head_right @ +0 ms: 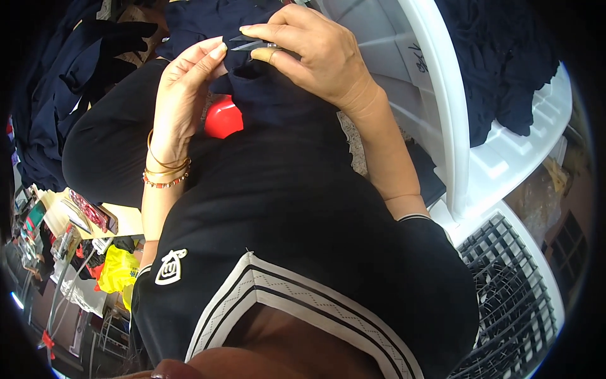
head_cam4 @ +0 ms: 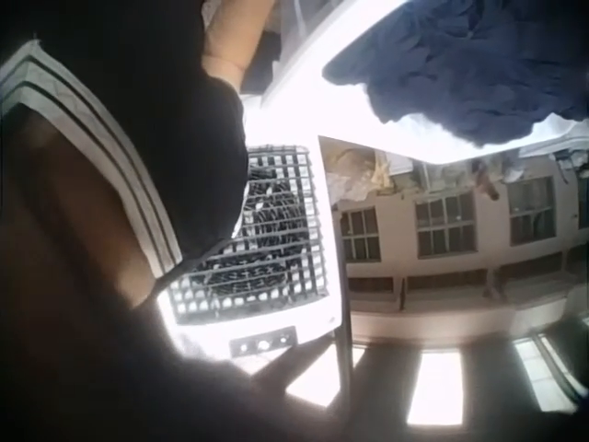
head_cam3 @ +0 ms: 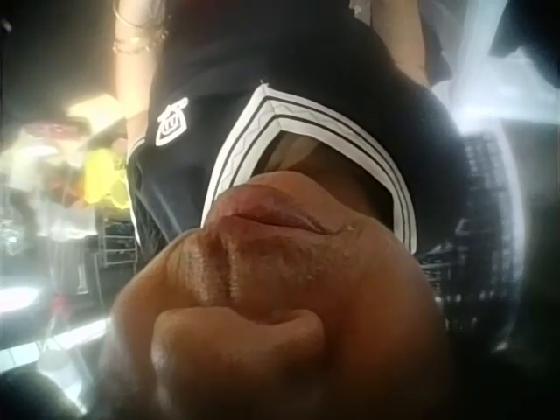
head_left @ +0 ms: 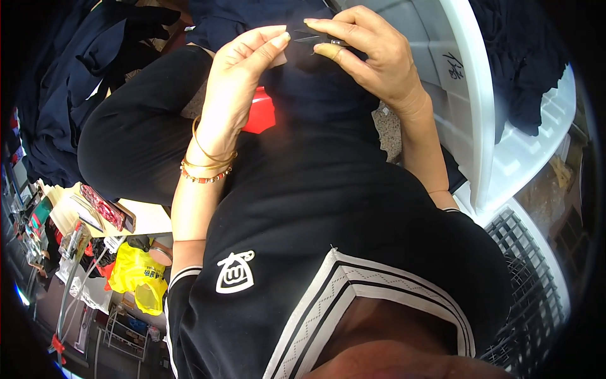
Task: Trimming excess or loose threads from dark blue garments using a pair of thread snips.
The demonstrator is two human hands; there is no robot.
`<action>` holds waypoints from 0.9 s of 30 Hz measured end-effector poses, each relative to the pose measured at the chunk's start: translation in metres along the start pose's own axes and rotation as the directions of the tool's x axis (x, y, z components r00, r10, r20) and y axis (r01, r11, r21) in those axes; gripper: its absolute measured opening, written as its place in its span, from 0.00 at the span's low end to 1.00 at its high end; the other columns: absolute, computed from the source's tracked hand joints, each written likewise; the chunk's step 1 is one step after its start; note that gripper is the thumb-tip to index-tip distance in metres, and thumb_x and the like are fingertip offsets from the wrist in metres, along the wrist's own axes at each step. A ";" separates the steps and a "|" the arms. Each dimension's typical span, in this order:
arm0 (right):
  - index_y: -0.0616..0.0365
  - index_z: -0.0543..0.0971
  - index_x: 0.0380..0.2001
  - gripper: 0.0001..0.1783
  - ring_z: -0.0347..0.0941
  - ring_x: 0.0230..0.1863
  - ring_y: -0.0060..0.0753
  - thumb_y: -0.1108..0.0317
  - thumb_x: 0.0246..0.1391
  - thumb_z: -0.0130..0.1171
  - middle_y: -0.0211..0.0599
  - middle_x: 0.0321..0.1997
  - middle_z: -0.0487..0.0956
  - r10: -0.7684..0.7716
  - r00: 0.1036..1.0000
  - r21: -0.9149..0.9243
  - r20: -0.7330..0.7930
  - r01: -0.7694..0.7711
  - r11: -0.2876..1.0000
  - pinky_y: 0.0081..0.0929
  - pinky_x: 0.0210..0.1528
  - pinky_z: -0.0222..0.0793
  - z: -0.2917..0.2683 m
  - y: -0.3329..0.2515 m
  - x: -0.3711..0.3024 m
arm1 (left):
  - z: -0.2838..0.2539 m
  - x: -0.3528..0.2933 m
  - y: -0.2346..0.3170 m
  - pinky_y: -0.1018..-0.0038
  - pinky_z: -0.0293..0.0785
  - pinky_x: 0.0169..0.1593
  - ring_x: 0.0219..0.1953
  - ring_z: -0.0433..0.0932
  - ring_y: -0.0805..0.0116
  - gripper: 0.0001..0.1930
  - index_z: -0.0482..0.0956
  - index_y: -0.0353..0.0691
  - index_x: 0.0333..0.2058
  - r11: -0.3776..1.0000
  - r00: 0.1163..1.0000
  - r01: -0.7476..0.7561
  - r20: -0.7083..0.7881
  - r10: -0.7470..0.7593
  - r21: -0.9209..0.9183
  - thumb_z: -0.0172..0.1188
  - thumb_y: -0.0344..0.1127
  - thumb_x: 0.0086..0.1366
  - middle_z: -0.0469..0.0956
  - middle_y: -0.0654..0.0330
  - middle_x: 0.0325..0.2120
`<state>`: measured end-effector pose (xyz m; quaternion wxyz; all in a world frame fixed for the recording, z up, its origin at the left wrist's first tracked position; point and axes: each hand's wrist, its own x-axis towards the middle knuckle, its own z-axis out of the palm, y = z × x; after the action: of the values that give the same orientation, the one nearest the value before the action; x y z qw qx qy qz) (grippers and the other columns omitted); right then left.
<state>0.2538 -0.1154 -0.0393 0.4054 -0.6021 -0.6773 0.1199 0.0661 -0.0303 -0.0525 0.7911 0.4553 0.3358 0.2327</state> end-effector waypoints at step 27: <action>0.63 0.82 0.38 0.12 0.73 0.28 0.31 0.80 0.47 0.62 0.39 0.27 0.75 0.053 0.998 0.210 -0.043 -0.043 0.977 0.23 0.30 0.68 -0.006 -0.001 0.002 | 0.005 0.000 0.001 0.83 0.71 0.42 0.33 0.76 0.81 0.10 0.80 0.36 0.43 0.999 1.000 0.001 -0.031 -0.003 -0.054 0.60 0.32 0.64 0.81 0.66 0.33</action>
<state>0.2576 -0.1157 -0.0337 0.4796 -0.5752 -0.6362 0.1854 0.0699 -0.0322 -0.0498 0.7980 0.4297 0.3420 0.2481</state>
